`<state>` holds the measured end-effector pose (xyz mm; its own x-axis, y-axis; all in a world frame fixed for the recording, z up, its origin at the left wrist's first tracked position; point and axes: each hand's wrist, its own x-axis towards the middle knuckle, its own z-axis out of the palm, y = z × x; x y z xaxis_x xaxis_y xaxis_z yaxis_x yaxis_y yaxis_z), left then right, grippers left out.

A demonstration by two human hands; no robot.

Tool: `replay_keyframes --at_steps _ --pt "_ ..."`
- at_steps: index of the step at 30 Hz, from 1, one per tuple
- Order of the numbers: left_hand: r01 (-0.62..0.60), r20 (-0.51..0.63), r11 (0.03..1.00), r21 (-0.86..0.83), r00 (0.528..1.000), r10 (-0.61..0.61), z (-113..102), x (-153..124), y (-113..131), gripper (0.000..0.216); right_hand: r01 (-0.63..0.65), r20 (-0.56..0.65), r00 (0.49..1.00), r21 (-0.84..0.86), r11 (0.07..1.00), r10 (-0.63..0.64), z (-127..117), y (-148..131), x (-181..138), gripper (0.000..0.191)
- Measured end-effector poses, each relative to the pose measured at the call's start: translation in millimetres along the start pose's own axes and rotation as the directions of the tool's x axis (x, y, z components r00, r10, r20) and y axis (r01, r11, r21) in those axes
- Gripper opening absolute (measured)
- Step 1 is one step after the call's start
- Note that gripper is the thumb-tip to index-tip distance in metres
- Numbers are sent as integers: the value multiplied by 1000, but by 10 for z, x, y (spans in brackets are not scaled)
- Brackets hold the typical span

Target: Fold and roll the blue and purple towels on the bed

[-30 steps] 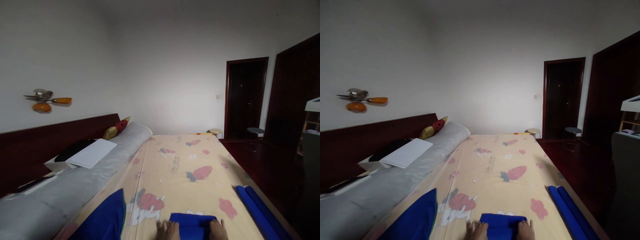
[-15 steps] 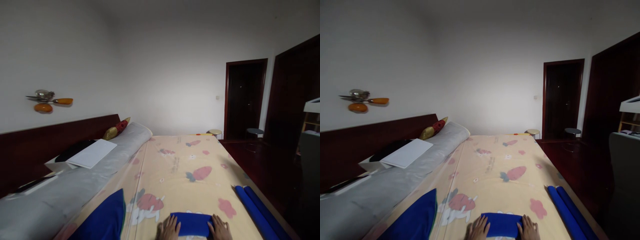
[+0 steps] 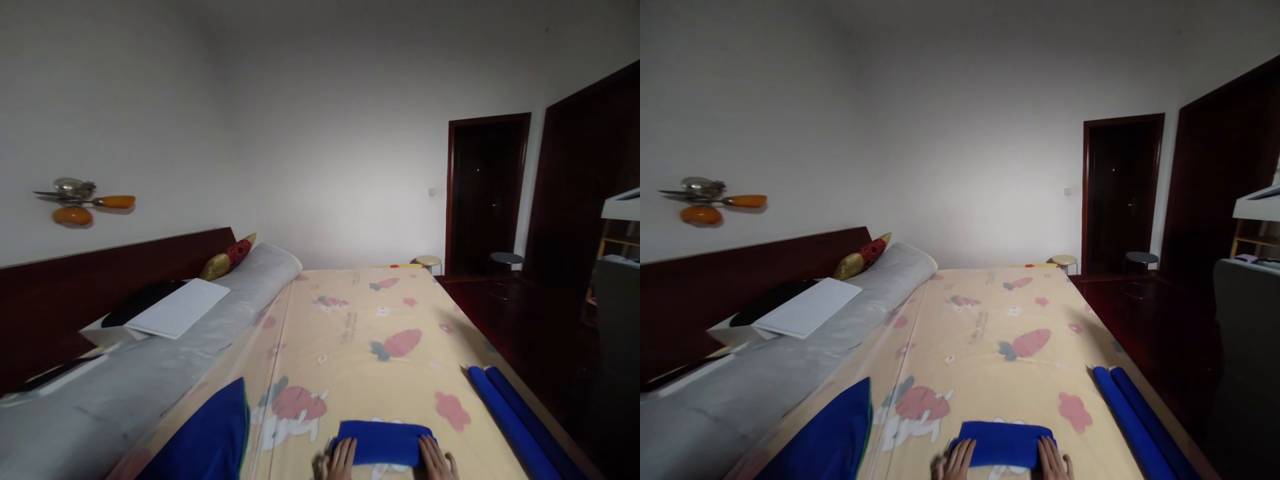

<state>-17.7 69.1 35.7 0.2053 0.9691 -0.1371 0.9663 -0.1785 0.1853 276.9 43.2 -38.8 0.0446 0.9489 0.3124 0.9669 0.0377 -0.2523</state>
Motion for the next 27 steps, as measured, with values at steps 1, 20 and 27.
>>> replay_keyframes --at_steps 1,20,27 --pt "-9 23 1000 13 1000 9 -92 16 24 74 2 21 1000 5 1000 -2 -77 -41 21 46" --pt "-308 8 951 -32 951 308 -307 82 589 69 136 195 967 147 980 -164 -464 -685 354 65" --pt "-325 -15 942 -90 946 325 -22 177 512 67 348 -60 937 83 934 -344 150 -531 204 63"
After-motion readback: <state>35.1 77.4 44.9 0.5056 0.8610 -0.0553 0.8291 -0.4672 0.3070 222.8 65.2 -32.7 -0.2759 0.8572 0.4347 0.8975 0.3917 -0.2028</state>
